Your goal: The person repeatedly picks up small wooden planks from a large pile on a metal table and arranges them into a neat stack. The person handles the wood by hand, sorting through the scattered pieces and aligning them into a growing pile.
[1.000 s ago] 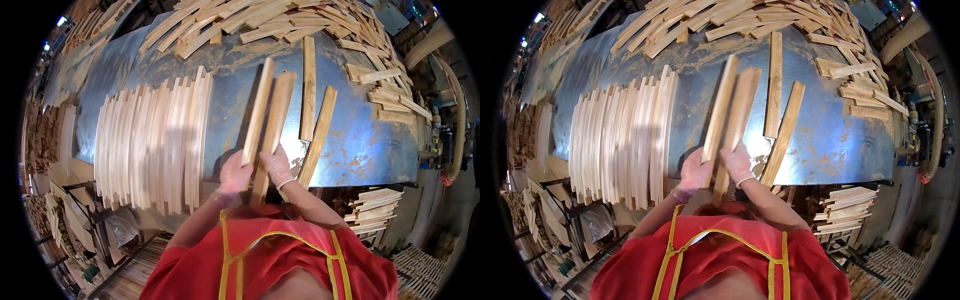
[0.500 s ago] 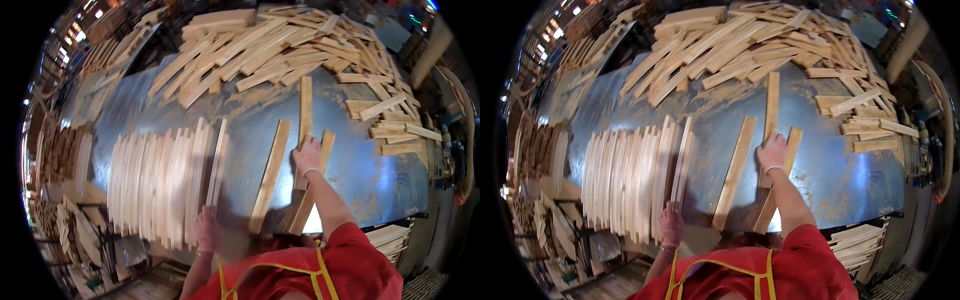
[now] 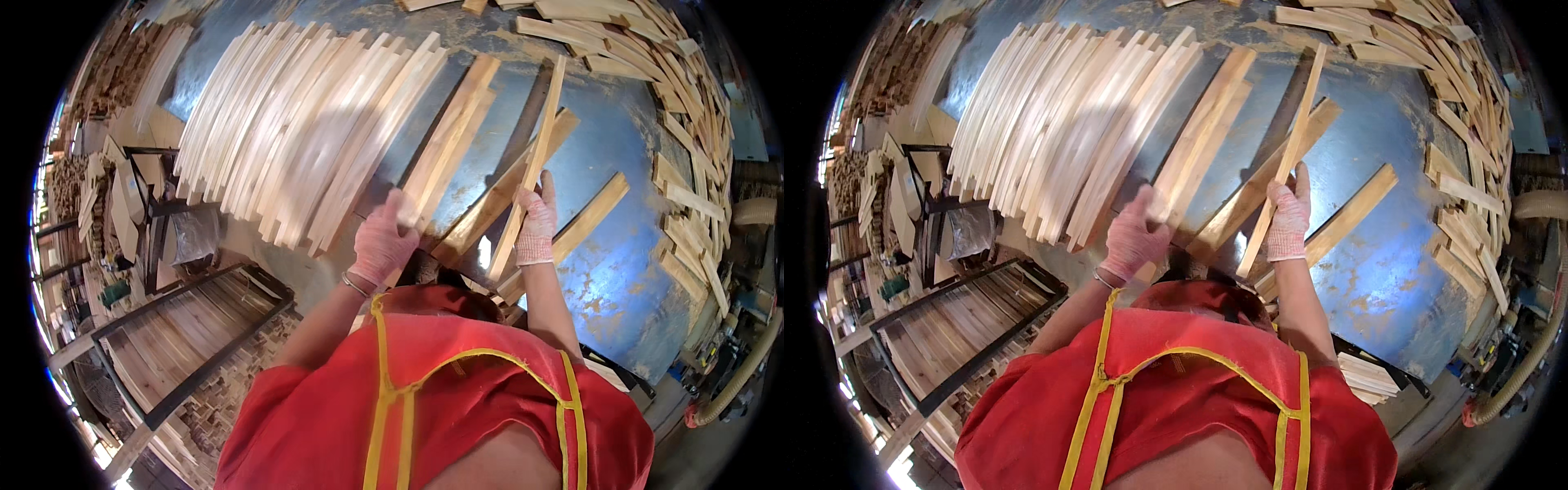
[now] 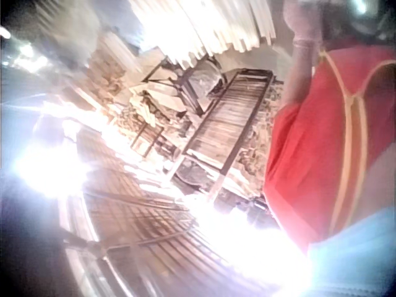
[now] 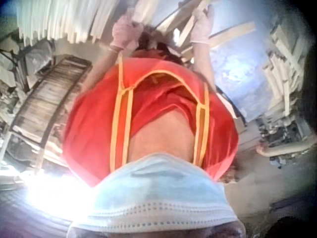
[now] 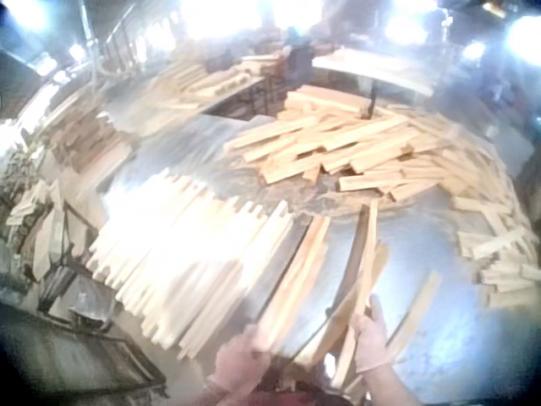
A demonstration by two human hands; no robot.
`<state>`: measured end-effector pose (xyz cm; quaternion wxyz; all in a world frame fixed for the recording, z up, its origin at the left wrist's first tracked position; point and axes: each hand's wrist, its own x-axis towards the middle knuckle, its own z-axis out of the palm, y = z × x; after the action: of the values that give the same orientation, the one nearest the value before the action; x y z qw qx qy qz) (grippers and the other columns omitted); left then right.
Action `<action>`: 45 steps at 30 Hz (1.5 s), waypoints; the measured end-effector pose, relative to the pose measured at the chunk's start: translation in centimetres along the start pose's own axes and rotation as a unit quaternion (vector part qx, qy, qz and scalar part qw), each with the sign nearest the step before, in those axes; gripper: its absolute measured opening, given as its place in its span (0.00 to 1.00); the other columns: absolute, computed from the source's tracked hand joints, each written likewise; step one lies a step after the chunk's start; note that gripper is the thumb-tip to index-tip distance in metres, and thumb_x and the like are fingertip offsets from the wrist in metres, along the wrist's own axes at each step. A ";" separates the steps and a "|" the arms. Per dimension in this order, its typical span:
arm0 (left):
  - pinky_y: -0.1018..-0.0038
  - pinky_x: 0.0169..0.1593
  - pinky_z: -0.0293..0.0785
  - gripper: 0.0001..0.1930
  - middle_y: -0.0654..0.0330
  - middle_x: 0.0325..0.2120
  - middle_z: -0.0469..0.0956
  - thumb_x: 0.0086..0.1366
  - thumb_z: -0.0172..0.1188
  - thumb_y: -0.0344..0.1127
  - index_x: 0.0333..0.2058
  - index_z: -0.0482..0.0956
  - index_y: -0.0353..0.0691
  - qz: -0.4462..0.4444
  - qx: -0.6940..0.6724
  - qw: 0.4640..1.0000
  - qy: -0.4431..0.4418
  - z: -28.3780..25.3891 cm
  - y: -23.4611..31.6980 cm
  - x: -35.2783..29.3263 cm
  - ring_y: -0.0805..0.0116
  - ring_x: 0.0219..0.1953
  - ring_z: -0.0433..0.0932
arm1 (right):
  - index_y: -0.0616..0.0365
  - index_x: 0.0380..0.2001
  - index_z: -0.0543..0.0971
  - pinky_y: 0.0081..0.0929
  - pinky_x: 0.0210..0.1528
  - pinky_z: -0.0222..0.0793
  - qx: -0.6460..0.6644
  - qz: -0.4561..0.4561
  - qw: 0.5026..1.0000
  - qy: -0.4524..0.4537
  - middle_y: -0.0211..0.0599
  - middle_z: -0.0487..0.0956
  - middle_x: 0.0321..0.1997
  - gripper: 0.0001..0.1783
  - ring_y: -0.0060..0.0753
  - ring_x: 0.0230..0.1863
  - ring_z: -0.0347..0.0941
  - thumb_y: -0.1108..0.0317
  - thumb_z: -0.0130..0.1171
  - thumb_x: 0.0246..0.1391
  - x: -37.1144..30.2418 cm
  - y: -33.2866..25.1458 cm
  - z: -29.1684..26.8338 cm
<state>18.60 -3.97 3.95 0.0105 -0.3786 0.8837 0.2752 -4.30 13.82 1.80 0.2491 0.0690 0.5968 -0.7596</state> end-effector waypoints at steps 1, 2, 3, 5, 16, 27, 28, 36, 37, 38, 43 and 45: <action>0.49 0.49 0.81 0.41 0.46 0.48 0.81 0.58 0.69 0.43 0.70 0.67 0.43 0.007 -0.014 1.000 0.023 -1.2 -0.4 0.3 0.42 0.44 0.84 | 0.61 0.82 0.57 0.29 0.53 0.77 0.007 0.014 1.000 -0.006 0.38 0.76 0.58 0.51 0.31 0.50 0.75 0.77 0.63 0.55 -0.9 -0.2 1.2; 0.48 0.49 0.81 0.42 0.46 0.48 0.81 0.58 0.69 0.42 0.71 0.66 0.43 0.015 -0.026 0.998 0.049 -2.7 -1.3 0.5 0.41 0.45 0.83 | 0.61 0.82 0.57 0.29 0.52 0.78 0.016 0.028 0.999 -0.015 0.37 0.76 0.58 0.51 0.31 0.49 0.75 0.77 0.62 0.55 -1.8 -0.4 2.6; 0.47 0.50 0.81 0.42 0.46 0.49 0.81 0.58 0.69 0.41 0.71 0.66 0.44 0.022 -0.036 0.996 0.074 -4.3 -2.2 0.6 0.41 0.45 0.83 | 0.60 0.82 0.57 0.29 0.51 0.78 0.025 0.043 0.999 -0.023 0.37 0.76 0.58 0.51 0.31 0.48 0.76 0.78 0.62 0.54 -2.5 -0.3 3.8; 0.49 0.50 0.81 0.43 0.46 0.49 0.81 0.57 0.70 0.38 0.72 0.67 0.45 0.012 0.017 0.995 0.098 -6.7 -4.9 0.7 0.41 0.48 0.83 | 0.60 0.82 0.56 0.30 0.50 0.79 0.027 0.059 0.995 -0.072 0.40 0.76 0.59 0.53 0.34 0.48 0.77 0.79 0.61 0.52 -2.9 1.8 5.8; 0.48 0.69 0.66 0.41 0.51 0.64 0.72 0.52 0.76 0.46 0.66 0.74 0.45 0.174 0.047 0.966 0.184 -7.0 -10.2 -7.3 0.44 0.67 0.70 | 0.60 0.56 0.75 0.36 0.31 0.75 -0.336 0.234 0.830 -0.378 0.46 0.82 0.38 0.21 0.39 0.31 0.79 0.70 0.62 0.61 -2.6 10.2 19.1; 0.49 0.64 0.67 0.38 0.50 0.63 0.73 0.59 0.73 0.50 0.65 0.72 0.44 0.032 0.044 0.969 0.243 -10.3 -16.7 -3.9 0.47 0.64 0.71 | 0.56 0.79 0.61 0.45 0.79 0.61 -0.650 -0.118 0.751 0.010 0.55 0.60 0.81 0.55 0.63 0.78 0.61 0.60 0.73 0.49 -2.4 8.3 15.4; 0.51 0.61 0.71 0.38 0.51 0.63 0.73 0.61 0.72 0.52 0.66 0.70 0.44 0.018 0.061 0.973 0.223 -10.7 -16.9 -2.5 0.47 0.60 0.75 | 0.56 0.79 0.61 0.44 0.78 0.62 -0.610 -0.108 0.785 0.014 0.56 0.62 0.80 0.54 0.62 0.77 0.62 0.63 0.73 0.49 -2.2 8.3 16.0; 0.52 0.57 0.79 0.34 0.48 0.53 0.81 0.62 0.71 0.44 0.66 0.74 0.43 0.018 -0.010 0.992 0.126 -13.3 -17.9 6.5 0.44 0.50 0.82 | 0.63 0.76 0.66 0.35 0.76 0.66 -0.317 -0.029 0.919 -0.232 0.53 0.75 0.74 0.42 0.45 0.72 0.74 0.70 0.66 0.60 -1.3 7.7 17.4; 0.51 0.56 0.79 0.33 0.48 0.51 0.82 0.62 0.71 0.42 0.65 0.76 0.43 0.038 -0.078 0.984 0.154 -13.1 -18.4 6.6 0.45 0.49 0.82 | 0.62 0.77 0.66 0.37 0.77 0.65 -0.337 -0.058 0.916 -0.210 0.51 0.75 0.75 0.43 0.46 0.73 0.72 0.68 0.67 0.59 -1.9 6.5 16.8; 0.55 0.57 0.80 0.28 0.48 0.48 0.83 0.60 0.70 0.35 0.61 0.80 0.43 0.039 -0.079 0.991 0.097 -15.5 -16.0 5.7 0.45 0.49 0.83 | 0.61 0.77 0.66 0.38 0.78 0.64 -0.357 -0.087 0.912 -0.181 0.50 0.74 0.75 0.44 0.48 0.74 0.71 0.66 0.69 0.58 -3.6 3.3 17.1; 0.57 0.59 0.80 0.29 0.53 0.52 0.82 0.54 0.68 0.30 0.58 0.83 0.48 0.352 0.041 0.934 0.030 -15.5 -10.2 0.9 0.51 0.54 0.83 | 0.50 0.77 0.67 0.42 0.79 0.62 -0.784 -0.445 0.397 -0.173 0.46 0.76 0.72 0.51 0.51 0.77 0.67 0.56 0.76 0.51 -9.9 -9.5 14.7; 0.56 0.61 0.79 0.28 0.55 0.55 0.80 0.53 0.69 0.31 0.57 0.84 0.50 0.455 0.082 0.885 0.057 -14.3 -7.4 -0.4 0.53 0.56 0.82 | 0.50 0.76 0.67 0.43 0.75 0.67 -0.851 -0.250 0.388 -0.249 0.47 0.79 0.68 0.51 0.52 0.73 0.72 0.54 0.76 0.51 -9.5 -11.3 11.0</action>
<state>26.62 -14.92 12.69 -0.1348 0.0520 0.9774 0.1543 0.87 8.09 18.53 0.1140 -0.5236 0.8337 0.1336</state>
